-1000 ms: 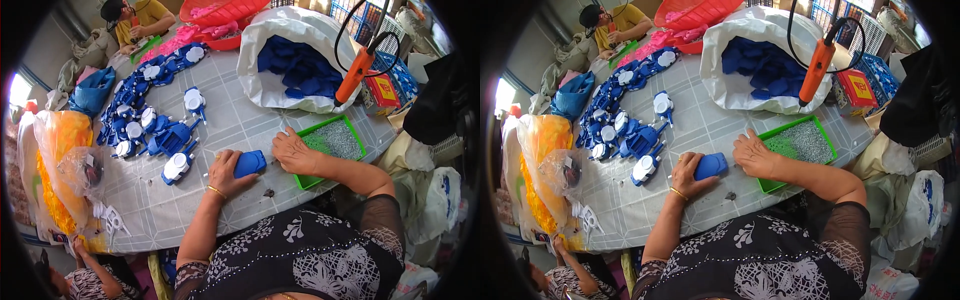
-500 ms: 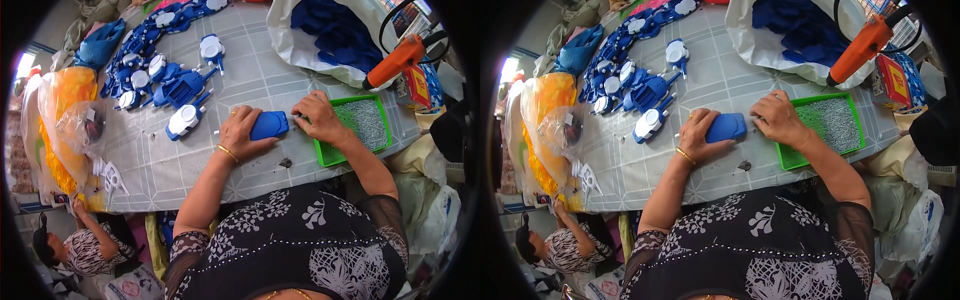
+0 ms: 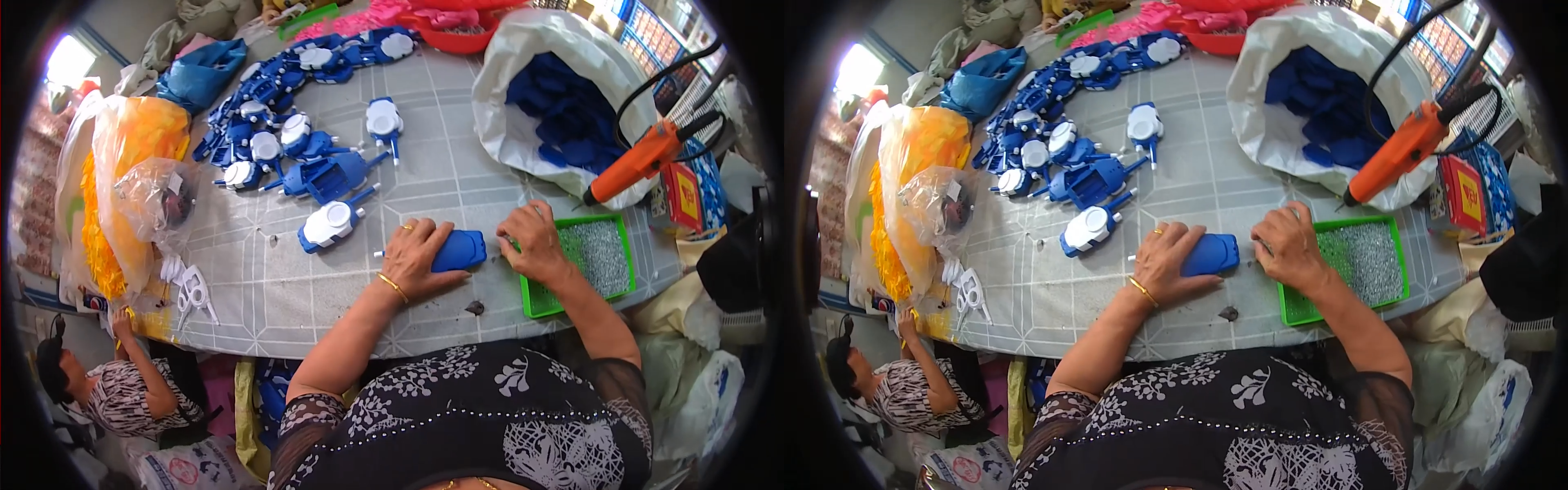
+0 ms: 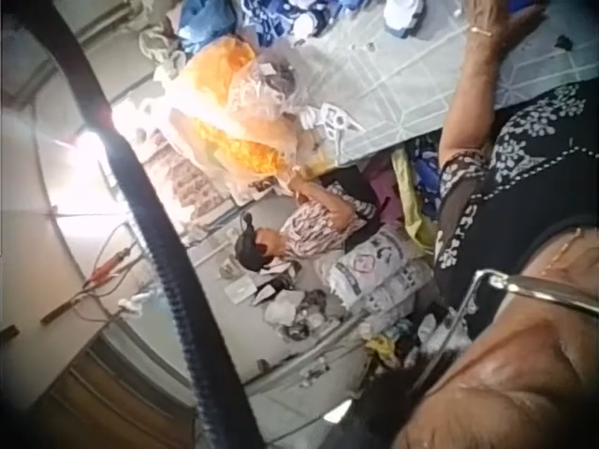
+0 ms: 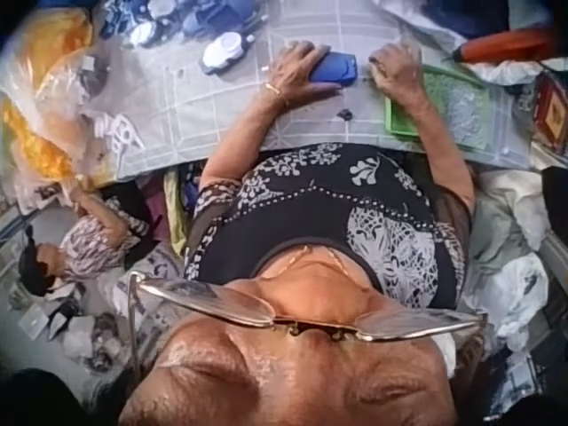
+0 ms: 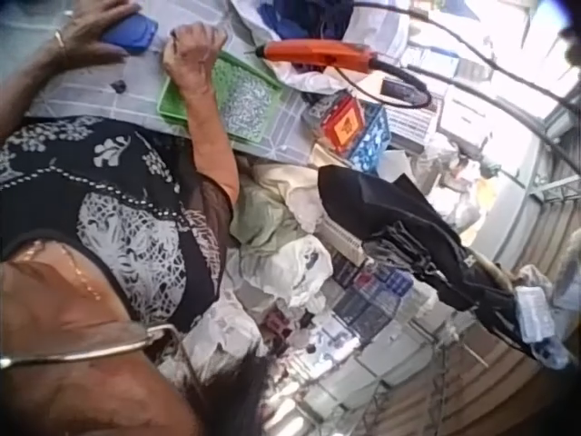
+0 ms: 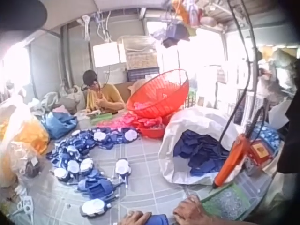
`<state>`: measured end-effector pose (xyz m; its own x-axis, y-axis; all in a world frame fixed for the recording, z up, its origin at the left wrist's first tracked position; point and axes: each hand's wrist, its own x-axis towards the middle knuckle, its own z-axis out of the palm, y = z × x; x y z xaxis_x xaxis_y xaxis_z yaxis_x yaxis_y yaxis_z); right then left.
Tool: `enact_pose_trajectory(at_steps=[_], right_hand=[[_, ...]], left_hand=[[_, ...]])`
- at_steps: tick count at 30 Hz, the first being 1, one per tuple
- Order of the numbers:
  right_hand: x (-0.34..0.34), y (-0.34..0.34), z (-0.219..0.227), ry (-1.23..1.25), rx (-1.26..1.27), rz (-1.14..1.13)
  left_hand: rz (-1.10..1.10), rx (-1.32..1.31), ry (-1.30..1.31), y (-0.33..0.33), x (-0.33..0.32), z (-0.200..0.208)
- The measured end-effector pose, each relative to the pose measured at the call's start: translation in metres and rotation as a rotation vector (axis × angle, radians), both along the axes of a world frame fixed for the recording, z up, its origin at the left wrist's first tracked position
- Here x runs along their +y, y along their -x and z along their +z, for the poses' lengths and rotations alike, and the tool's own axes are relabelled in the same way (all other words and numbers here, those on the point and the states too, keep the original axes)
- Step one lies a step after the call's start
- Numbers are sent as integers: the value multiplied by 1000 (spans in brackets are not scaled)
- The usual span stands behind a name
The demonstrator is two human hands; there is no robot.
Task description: Assembling plastic toy tank bodies by joining parts and fastening them with an electric screwdriver.
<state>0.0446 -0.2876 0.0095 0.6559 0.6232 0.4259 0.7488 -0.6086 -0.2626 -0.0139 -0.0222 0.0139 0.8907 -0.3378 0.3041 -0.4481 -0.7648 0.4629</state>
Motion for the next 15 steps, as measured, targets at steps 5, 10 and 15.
enact_pose_trajectory(at_steps=[5,10,15], right_hand=[[-9,4,34,-260,-290,-40],[-76,15,62,-649,-528,-456],[-129,-47,63,-1054,-97,-323]], left_hand=[[-3,2,15,2,-2,2],[1,-62,33,1,2,-3],[26,2,6,3,0,5]])
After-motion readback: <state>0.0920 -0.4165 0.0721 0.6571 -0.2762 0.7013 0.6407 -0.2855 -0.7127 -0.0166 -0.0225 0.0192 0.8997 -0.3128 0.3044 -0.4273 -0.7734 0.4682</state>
